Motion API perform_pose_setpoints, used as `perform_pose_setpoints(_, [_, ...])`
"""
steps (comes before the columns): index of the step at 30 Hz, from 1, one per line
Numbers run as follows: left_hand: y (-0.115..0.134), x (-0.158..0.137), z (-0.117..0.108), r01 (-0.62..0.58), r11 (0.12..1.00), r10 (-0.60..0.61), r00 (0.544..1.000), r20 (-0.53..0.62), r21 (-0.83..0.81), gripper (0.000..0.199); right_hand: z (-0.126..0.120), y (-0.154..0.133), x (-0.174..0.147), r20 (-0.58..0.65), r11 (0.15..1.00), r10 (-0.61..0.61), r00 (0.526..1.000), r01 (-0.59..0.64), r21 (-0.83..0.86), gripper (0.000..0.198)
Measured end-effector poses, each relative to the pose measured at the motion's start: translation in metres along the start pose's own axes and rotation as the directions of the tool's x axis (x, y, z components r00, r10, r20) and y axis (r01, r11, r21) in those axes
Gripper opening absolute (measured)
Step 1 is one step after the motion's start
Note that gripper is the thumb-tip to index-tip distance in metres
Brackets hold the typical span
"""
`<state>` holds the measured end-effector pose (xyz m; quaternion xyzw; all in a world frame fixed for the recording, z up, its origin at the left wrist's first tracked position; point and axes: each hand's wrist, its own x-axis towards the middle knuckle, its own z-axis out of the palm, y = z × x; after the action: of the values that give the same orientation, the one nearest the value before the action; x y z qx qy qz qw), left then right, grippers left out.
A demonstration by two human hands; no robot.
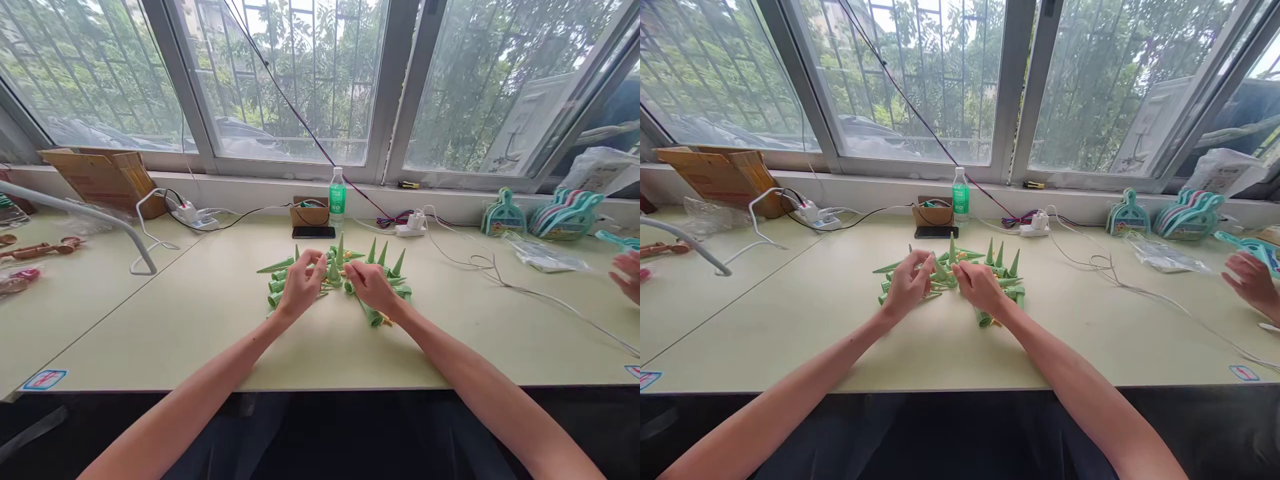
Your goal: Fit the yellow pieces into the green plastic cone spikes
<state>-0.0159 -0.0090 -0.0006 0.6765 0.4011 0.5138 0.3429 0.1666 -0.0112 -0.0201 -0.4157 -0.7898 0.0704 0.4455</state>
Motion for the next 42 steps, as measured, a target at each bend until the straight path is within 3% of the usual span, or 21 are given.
perform_pose_setpoints(6, [-0.001,0.001,-0.002,0.092,0.994,-0.091,0.996,0.017,-0.053,0.018,-0.003,-0.004,0.0,-0.061,1.0,0.005,0.998,-0.004,0.005,0.04])
perform_pose_setpoints(13, [0.003,0.001,0.0,0.149,0.968,-0.101,0.968,0.228,-0.202,0.009,-0.005,-0.006,0.001,-0.095,1.0,-0.014,0.995,0.016,0.023,0.037])
perform_pose_setpoints(27, [0.008,-0.001,-0.001,0.168,0.97,-0.109,0.948,0.3,-0.176,0.034,-0.005,-0.006,0.0,-0.085,0.999,-0.006,0.996,0.009,0.044,0.036])
perform_pose_setpoints(31, [0.006,-0.002,-0.002,0.122,0.98,-0.07,0.951,0.301,-0.155,0.034,-0.004,-0.004,0.0,-0.075,0.998,-0.011,0.997,0.015,0.055,0.036])
perform_pose_setpoints(38, [-0.008,-0.003,0.0,-0.133,0.991,0.122,0.965,0.231,0.033,0.034,-0.003,-0.002,-0.001,-0.051,0.999,-0.005,0.999,0.007,0.044,0.038])
perform_pose_setpoints(42, [-0.01,-0.004,0.0,-0.202,0.975,0.182,0.963,0.199,0.089,0.029,-0.003,-0.002,0.0,-0.04,1.0,0.005,0.999,-0.004,0.027,0.039])
